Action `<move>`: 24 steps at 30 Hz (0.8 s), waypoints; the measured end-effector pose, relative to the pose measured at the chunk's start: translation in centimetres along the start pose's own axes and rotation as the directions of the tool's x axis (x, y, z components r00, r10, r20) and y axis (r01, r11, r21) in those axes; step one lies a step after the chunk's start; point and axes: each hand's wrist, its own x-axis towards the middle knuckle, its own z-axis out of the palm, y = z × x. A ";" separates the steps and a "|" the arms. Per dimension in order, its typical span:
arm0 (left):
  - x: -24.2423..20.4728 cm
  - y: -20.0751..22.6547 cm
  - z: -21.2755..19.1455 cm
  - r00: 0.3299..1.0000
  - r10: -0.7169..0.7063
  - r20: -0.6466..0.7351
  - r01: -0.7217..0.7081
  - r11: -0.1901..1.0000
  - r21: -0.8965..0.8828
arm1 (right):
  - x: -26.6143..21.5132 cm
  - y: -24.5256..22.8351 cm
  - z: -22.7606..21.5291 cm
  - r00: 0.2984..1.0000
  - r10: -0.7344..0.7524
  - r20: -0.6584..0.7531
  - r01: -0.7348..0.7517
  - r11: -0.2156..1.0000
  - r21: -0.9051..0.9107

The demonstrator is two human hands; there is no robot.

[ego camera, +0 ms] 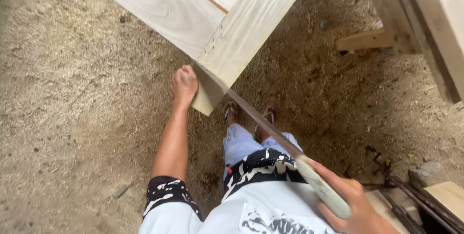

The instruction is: The person uses a hand saw to cut a small rectangular piece of wood from the edge of a larger wooden board. They hold the board steady with one hand while sawing with the other, eventually detaching the piece.

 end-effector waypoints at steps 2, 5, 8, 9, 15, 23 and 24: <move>-0.1 -0.6 0.3 0.999 -0.021 -0.024 0.021 1.000 -0.006 | -0.5 0.6 -0.5 1.000 -0.010 -0.029 0.009 0.999 -0.033; 2.3 -1.9 2.6 0.968 0.149 -0.200 -0.167 0.983 -0.077 | 12.0 4.1 3.9 0.978 -0.188 0.094 0.180 0.980 0.086; 3.7 -3.9 3.9 0.925 0.276 -0.261 -0.298 0.953 -0.047 | 23.4 2.1 9.9 0.985 -0.172 -0.027 0.170 0.983 -0.069; 3.7 -4.0 3.5 0.929 0.272 -0.251 -0.292 0.955 -0.046 | 23.7 1.4 10.2 0.993 -0.116 -0.007 0.115 0.989 -0.089; 0.5 0.1 0.2 0.992 0.073 -0.102 -0.077 0.997 -0.029 | 5.3 0.8 2.0 0.992 0.086 0.088 -0.080 0.994 -0.071; 3.1 -3.5 4.8 0.995 0.098 -0.012 -0.096 0.988 0.123 | 14.0 3.3 4.7 0.969 -0.234 0.079 0.230 0.972 0.053; 3.9 -5.4 6.2 0.987 0.136 -0.086 -0.130 0.988 0.079 | 16.7 2.9 5.9 0.962 -0.263 0.073 0.261 0.965 0.028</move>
